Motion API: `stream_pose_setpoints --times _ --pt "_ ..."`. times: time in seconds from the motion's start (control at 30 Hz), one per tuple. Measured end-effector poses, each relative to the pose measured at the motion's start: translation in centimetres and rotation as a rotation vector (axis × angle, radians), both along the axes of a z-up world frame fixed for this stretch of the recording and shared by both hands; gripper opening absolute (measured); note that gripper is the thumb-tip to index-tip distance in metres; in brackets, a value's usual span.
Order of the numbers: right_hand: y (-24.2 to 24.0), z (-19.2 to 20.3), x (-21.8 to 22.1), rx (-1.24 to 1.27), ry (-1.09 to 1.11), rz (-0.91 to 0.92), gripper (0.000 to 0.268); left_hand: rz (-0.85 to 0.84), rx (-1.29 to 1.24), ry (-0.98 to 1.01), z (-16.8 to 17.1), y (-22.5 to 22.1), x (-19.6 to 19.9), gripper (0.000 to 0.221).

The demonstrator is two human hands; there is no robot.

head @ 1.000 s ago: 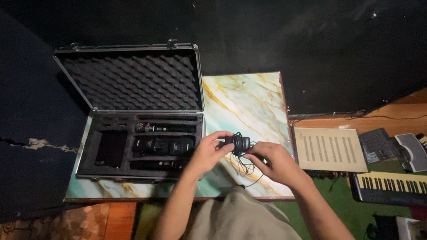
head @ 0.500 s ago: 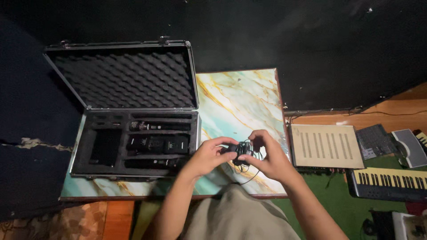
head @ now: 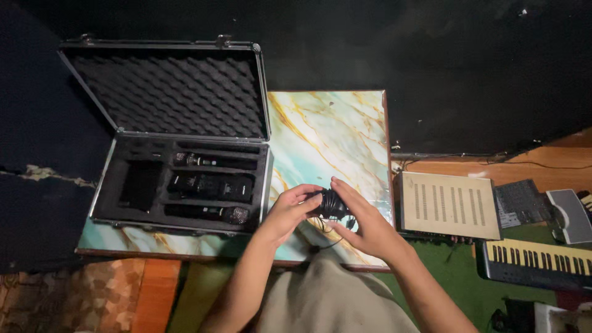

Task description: The person picks up a microphone transmitter from a table, places it into a foam-lined case, then picks up a headset microphone and untangles the cable with their hands.

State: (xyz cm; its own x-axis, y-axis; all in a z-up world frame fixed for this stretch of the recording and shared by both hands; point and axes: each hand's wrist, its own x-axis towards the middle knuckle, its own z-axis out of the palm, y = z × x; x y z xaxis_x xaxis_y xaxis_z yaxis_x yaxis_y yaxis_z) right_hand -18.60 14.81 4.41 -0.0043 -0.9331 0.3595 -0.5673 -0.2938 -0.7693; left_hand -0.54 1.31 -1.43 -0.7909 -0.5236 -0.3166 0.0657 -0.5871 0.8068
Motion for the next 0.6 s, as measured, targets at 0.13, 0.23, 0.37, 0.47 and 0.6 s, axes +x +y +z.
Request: stream_pose_setpoints --times 0.13,0.23,0.37,0.47,0.6 --pt "-0.2 -0.4 -0.8 0.087 -0.018 -0.042 0.071 0.021 -0.002 -0.051 0.6 1.0 -0.9 0.037" --pt "0.5 -0.7 -1.2 0.127 -0.062 -0.078 0.069 0.06 -0.273 -0.122 2.0 2.3 -1.2 0.04" --pt "0.6 -1.1 -1.4 0.123 -0.219 -0.14 0.065 0.108 -0.568 -0.223 4.5 3.4 -1.5 0.065" --pt "1.0 -1.7 -1.3 0.18 -0.357 -0.172 0.061 0.072 -0.522 -0.129 5.8 3.9 -1.7 0.059" --pt "0.6 -2.6 -0.9 0.283 -0.584 -0.181 0.056 0.114 -0.773 -0.13 6.9 4.1 -1.6 0.053"
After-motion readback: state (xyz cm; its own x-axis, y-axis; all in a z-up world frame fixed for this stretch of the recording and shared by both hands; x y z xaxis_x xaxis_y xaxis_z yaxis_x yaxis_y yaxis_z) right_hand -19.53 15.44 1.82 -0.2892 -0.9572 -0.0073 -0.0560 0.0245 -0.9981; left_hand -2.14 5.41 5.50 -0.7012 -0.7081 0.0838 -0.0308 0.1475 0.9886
